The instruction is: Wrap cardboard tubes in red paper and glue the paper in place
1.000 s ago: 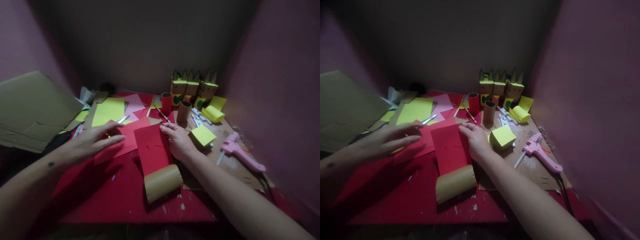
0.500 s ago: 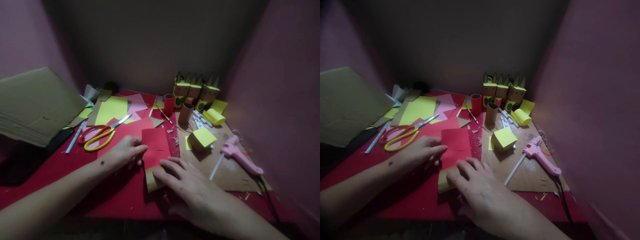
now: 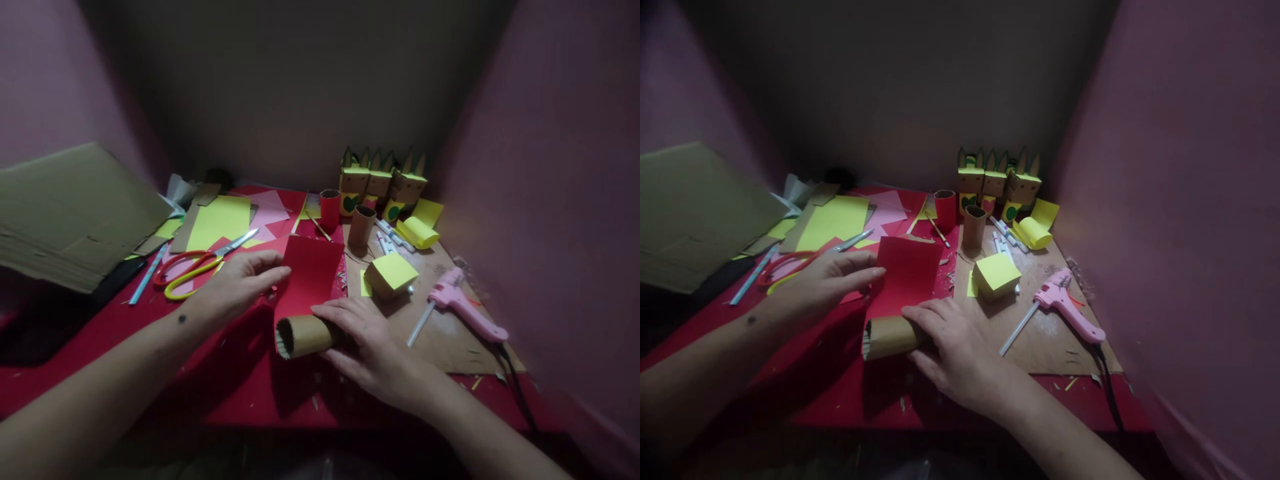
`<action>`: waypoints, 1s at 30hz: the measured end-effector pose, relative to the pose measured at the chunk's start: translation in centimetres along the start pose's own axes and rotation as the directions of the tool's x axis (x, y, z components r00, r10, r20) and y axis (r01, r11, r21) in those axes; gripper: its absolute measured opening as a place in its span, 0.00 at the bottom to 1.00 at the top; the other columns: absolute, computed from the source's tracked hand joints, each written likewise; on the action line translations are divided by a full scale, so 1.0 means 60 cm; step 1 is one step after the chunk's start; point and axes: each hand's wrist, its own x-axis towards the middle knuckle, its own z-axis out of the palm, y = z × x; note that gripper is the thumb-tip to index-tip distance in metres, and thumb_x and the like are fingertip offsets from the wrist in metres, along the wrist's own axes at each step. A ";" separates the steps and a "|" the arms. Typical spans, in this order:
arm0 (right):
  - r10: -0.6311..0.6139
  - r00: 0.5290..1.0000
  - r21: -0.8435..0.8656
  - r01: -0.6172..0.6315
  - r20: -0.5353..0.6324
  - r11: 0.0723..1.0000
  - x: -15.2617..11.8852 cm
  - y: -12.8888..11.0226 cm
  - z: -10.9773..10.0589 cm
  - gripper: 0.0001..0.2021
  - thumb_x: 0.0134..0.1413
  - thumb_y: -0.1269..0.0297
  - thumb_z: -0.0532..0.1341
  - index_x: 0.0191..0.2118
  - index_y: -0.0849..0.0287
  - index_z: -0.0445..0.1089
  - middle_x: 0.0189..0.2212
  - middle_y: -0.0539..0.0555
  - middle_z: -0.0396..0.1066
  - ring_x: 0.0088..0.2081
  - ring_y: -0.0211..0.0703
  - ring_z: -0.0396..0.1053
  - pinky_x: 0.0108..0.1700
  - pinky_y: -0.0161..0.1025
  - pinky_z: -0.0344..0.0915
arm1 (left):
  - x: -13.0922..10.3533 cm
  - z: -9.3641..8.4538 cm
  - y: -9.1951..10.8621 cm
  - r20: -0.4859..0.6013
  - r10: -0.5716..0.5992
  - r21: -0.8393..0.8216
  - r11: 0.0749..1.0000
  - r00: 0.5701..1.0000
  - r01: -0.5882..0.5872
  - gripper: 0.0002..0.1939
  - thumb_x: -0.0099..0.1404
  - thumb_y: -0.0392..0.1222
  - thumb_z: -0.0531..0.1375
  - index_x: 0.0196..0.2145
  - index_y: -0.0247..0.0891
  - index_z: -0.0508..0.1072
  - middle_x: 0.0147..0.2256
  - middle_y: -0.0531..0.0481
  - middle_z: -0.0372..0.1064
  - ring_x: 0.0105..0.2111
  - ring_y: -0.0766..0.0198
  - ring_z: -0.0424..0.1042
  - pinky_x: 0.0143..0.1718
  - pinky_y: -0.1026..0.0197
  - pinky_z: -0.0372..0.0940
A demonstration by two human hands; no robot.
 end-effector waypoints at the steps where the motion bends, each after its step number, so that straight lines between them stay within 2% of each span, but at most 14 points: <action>1: -0.001 1.000 -0.017 0.001 0.005 1.000 0.002 0.001 0.001 0.21 0.61 0.68 0.63 0.59 0.52 0.64 0.52 0.58 0.72 0.52 0.52 0.69 0.55 0.53 0.68 | -0.001 0.004 -0.003 -0.009 -0.053 -0.117 0.992 0.999 0.052 0.15 0.57 0.52 0.67 0.28 0.39 0.71 0.24 0.55 0.66 0.25 0.67 0.64 0.28 0.64 0.62; 3: 0.002 1.000 -0.067 -0.002 0.011 0.998 0.007 0.004 0.004 0.21 0.61 0.67 0.63 0.59 0.52 0.65 0.51 0.58 0.72 0.52 0.53 0.69 0.54 0.54 0.68 | -0.004 0.013 -0.013 -0.006 -0.181 -0.317 0.933 0.983 0.170 0.20 0.52 0.54 0.71 0.30 0.39 0.69 0.23 0.57 0.63 0.22 0.69 0.61 0.24 0.65 0.60; 5: 0.000 1.000 -0.102 0.000 -0.002 0.995 0.013 0.009 0.008 0.21 0.61 0.66 0.63 0.59 0.50 0.66 0.51 0.58 0.71 0.52 0.53 0.69 0.54 0.54 0.68 | -0.008 0.021 -0.024 0.057 -0.257 -0.402 0.879 0.965 0.258 0.22 0.50 0.55 0.73 0.30 0.40 0.69 0.22 0.57 0.64 0.21 0.68 0.63 0.22 0.65 0.60; 8: -0.029 0.999 -0.095 0.026 -0.033 0.995 0.025 0.017 0.015 0.21 0.61 0.68 0.62 0.59 0.52 0.66 0.53 0.60 0.68 0.54 0.52 0.68 0.55 0.52 0.69 | -0.015 0.026 -0.033 0.185 -0.236 -0.428 0.855 0.954 0.295 0.20 0.50 0.48 0.75 0.35 0.38 0.73 0.31 0.49 0.75 0.30 0.58 0.75 0.32 0.59 0.70; 11: -0.040 0.995 -0.049 0.035 -0.095 0.998 0.036 0.021 0.014 0.23 0.61 0.70 0.62 0.61 0.53 0.64 0.57 0.62 0.63 0.59 0.52 0.64 0.57 0.52 0.69 | -0.015 0.021 -0.028 0.202 -0.169 -0.472 0.846 0.965 0.247 0.23 0.49 0.41 0.75 0.42 0.39 0.76 0.42 0.44 0.80 0.43 0.49 0.78 0.45 0.54 0.72; 14: -0.020 0.981 0.034 0.027 -0.192 0.999 0.048 0.021 0.006 0.31 0.57 0.70 0.65 0.64 0.50 0.58 0.63 0.62 0.56 0.66 0.54 0.56 0.63 0.55 0.63 | -0.010 0.005 -0.015 0.169 -0.062 -0.446 0.885 0.984 0.132 0.23 0.52 0.40 0.74 0.47 0.42 0.78 0.47 0.47 0.80 0.48 0.49 0.77 0.49 0.55 0.72; 16: 0.050 0.966 0.163 -0.008 -0.253 0.987 0.058 0.023 -0.001 0.35 0.53 0.69 0.68 0.65 0.49 0.56 0.64 0.61 0.56 0.67 0.55 0.55 0.67 0.58 0.58 | -0.005 -0.009 -0.005 0.155 0.032 -0.390 0.920 0.987 0.031 0.24 0.54 0.39 0.73 0.49 0.44 0.78 0.51 0.48 0.78 0.51 0.49 0.76 0.51 0.56 0.71; 18: 0.176 0.954 0.360 -0.080 -0.243 0.930 0.068 0.026 -0.006 0.39 0.49 0.67 0.70 0.66 0.49 0.55 0.63 0.62 0.58 0.65 0.56 0.59 0.65 0.58 0.60 | -0.001 -0.020 0.004 0.136 0.087 -0.333 0.942 0.987 -0.038 0.26 0.54 0.39 0.73 0.51 0.44 0.78 0.52 0.46 0.77 0.53 0.47 0.75 0.52 0.55 0.71; 20: 0.285 0.948 0.567 -0.158 -0.142 0.808 0.077 0.029 -0.009 0.44 0.45 0.65 0.73 0.66 0.50 0.53 0.62 0.62 0.60 0.62 0.57 0.63 0.61 0.57 0.65 | 0.005 -0.027 0.010 0.126 0.107 -0.294 0.954 0.986 -0.066 0.28 0.53 0.40 0.73 0.52 0.42 0.77 0.51 0.44 0.78 0.51 0.45 0.76 0.51 0.53 0.71; 22: 0.321 0.947 0.723 -0.205 -0.025 0.660 0.084 0.031 -0.009 0.48 0.41 0.64 0.75 0.67 0.51 0.52 0.60 0.62 0.65 0.58 0.57 0.67 0.59 0.55 0.68 | 0.013 -0.028 0.009 0.152 0.117 -0.309 0.949 0.981 -0.065 0.28 0.51 0.40 0.74 0.51 0.40 0.78 0.48 0.42 0.80 0.47 0.46 0.78 0.49 0.53 0.72; 24: 0.315 0.948 0.803 -0.221 0.043 0.554 0.089 0.031 -0.007 0.47 0.40 0.63 0.76 0.65 0.51 0.55 0.57 0.59 0.69 0.56 0.56 0.70 0.58 0.54 0.68 | 0.023 -0.024 0.003 0.208 0.117 -0.381 0.924 0.971 -0.030 0.25 0.50 0.38 0.74 0.48 0.39 0.80 0.44 0.43 0.81 0.44 0.49 0.79 0.47 0.55 0.73; 27: 0.330 0.943 0.825 -0.210 0.030 0.524 0.091 0.032 -0.002 0.39 0.40 0.63 0.77 0.59 0.51 0.63 0.52 0.55 0.73 0.54 0.53 0.71 0.57 0.50 0.68 | 0.035 -0.012 -0.014 0.259 0.062 -0.507 0.858 0.964 0.080 0.20 0.53 0.36 0.73 0.45 0.40 0.82 0.43 0.45 0.82 0.43 0.53 0.80 0.45 0.60 0.73; 30: 0.371 0.929 0.833 -0.189 -0.020 0.520 0.092 0.037 0.007 0.29 0.42 0.63 0.76 0.52 0.52 0.69 0.45 0.52 0.75 0.47 0.47 0.74 0.50 0.44 0.71 | 0.039 -0.006 -0.029 0.263 0.000 -0.584 0.796 0.965 0.159 0.16 0.56 0.40 0.72 0.44 0.40 0.82 0.41 0.45 0.82 0.39 0.55 0.80 0.42 0.60 0.74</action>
